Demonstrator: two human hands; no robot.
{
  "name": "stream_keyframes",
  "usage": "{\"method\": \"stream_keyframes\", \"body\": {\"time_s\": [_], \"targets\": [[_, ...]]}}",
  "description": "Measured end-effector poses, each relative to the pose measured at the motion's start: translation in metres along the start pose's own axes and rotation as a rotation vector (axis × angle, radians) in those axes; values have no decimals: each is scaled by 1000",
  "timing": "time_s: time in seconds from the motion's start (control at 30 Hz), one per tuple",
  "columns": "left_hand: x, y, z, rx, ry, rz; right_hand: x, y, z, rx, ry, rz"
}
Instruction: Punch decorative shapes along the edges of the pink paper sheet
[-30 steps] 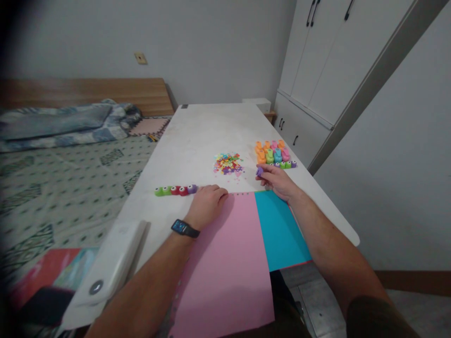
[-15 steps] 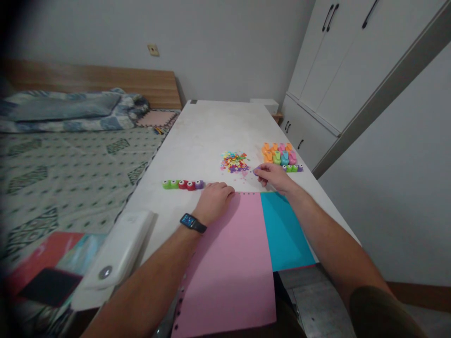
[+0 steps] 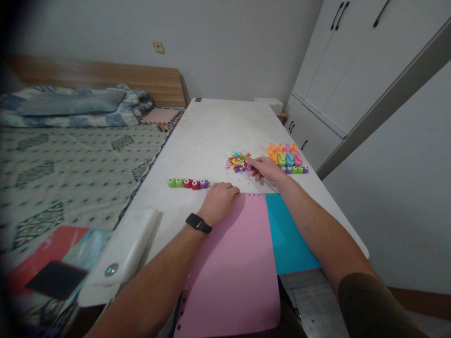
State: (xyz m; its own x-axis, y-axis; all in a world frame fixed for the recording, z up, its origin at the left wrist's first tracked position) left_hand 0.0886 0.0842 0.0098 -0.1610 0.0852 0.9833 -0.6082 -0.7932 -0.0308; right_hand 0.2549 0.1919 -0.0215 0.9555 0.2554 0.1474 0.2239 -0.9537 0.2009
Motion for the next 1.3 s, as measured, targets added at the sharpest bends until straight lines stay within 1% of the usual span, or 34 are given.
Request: {"method": "stream_keyframes", "body": {"time_s": [0.13,0.27,0.4,0.67,0.77,0.87,0.97,1.17,1.3], "targets": [[-1,0,1,-10,-4,4,1,-2,4,2,19,8],[-2,0,0,-7,-7,8,6,-4,11,-20,84,66],[-2,-1,-1,4,0,-5,4,-6,16,-39,91,49],[0,0,-1,3,-1,16,14,-4,10,-30,41,120],[1,1,0,-3,-4,25,10,-1,8,-42,-9,111],[3,2,0,-8,-7,40,6,2,6,-59,-10,101],[3,2,1,-13,-7,48,5,4,5,-76,4,126],[2,2,2,-4,18,15,7,3,8,-101,-3,184],[2,2,2,-6,20,15,6,4,12,-115,-36,178]]}}
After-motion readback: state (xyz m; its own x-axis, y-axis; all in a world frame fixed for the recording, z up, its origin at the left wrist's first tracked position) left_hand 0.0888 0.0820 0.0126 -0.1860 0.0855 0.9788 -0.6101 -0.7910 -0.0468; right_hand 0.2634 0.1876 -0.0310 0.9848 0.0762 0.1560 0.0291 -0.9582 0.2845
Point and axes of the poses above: each hand's wrist, its own y-axis away from the middle knuckle, its own x-axis out of the back of the hand, z = x × y, the point moved 9 cm from there along -y, towards the middle knuckle, and after that the axes turned 11 degrees about -z, right-handed, at the moved point
